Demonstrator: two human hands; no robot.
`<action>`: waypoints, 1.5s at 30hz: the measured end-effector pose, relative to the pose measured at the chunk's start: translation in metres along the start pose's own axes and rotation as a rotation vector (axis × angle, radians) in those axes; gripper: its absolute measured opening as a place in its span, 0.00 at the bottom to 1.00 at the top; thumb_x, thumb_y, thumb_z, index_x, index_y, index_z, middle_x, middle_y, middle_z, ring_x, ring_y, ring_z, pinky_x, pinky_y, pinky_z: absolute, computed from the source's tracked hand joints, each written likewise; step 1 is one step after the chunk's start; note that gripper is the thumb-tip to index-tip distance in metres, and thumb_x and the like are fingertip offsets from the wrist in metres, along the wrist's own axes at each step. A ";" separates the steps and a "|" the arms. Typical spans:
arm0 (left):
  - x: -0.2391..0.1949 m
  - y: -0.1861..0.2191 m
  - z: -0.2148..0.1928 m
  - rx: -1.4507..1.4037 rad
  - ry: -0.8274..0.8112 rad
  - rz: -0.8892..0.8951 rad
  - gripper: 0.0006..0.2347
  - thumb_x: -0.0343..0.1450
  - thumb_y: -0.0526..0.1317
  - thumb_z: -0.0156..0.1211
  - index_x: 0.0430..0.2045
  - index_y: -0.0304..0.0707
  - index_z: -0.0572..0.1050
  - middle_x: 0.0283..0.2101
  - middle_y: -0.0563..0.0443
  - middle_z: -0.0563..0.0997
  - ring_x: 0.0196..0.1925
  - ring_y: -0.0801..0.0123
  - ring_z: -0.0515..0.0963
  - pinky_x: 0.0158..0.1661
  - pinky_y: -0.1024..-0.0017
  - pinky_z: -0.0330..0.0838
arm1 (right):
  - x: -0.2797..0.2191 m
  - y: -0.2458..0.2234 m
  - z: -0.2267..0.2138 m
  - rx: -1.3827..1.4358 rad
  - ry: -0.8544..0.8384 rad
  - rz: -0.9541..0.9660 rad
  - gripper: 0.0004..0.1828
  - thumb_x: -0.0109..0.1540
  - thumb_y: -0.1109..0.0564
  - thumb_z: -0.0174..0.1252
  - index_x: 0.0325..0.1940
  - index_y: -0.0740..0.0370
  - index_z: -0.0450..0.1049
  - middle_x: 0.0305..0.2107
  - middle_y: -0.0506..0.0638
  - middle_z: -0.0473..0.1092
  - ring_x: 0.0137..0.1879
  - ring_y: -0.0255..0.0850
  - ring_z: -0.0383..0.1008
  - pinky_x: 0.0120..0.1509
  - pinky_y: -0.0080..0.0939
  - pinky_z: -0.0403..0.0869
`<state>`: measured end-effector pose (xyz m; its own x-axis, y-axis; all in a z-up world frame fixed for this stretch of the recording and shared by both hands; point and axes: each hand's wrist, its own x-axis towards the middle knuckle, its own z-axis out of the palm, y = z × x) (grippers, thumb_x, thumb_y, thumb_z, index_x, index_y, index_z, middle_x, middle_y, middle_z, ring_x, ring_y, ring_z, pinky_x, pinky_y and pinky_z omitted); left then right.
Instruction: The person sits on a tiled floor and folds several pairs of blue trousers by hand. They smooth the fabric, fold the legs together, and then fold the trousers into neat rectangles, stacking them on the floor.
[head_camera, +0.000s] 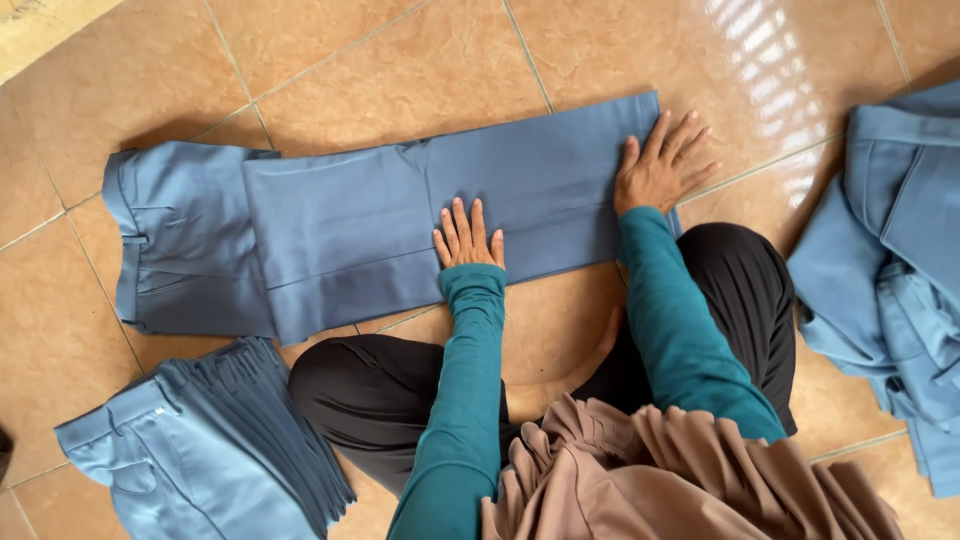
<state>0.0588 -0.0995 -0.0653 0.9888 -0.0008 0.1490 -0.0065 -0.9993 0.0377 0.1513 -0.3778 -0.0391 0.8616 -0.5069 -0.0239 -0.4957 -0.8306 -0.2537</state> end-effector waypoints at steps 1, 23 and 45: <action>0.002 0.001 -0.002 0.000 0.004 -0.010 0.28 0.79 0.58 0.34 0.75 0.56 0.46 0.79 0.47 0.44 0.80 0.52 0.41 0.73 0.49 0.28 | -0.010 -0.014 -0.002 0.001 0.001 -0.010 0.36 0.74 0.32 0.35 0.83 0.46 0.47 0.78 0.55 0.34 0.79 0.59 0.22 0.73 0.87 0.29; 0.002 0.001 -0.006 -0.091 -0.138 -0.045 0.28 0.78 0.59 0.34 0.75 0.59 0.43 0.80 0.51 0.38 0.81 0.54 0.36 0.74 0.48 0.26 | -0.039 -0.041 0.009 0.034 0.123 -0.603 0.34 0.73 0.35 0.45 0.81 0.47 0.56 0.78 0.55 0.45 0.81 0.59 0.35 0.73 0.80 0.30; -0.017 -0.025 0.031 -0.150 -0.144 -0.192 0.32 0.78 0.60 0.36 0.76 0.55 0.38 0.79 0.44 0.37 0.81 0.53 0.36 0.74 0.52 0.27 | 0.035 0.107 0.079 -0.003 -0.219 0.135 0.48 0.52 0.23 0.68 0.68 0.44 0.62 0.57 0.49 0.65 0.61 0.53 0.66 0.53 0.63 0.70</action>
<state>0.0469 -0.0753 -0.0993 0.9849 0.1723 -0.0164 0.1721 -0.9647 0.1994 0.1370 -0.4659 -0.1436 0.7904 -0.5517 -0.2663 -0.6081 -0.7594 -0.2315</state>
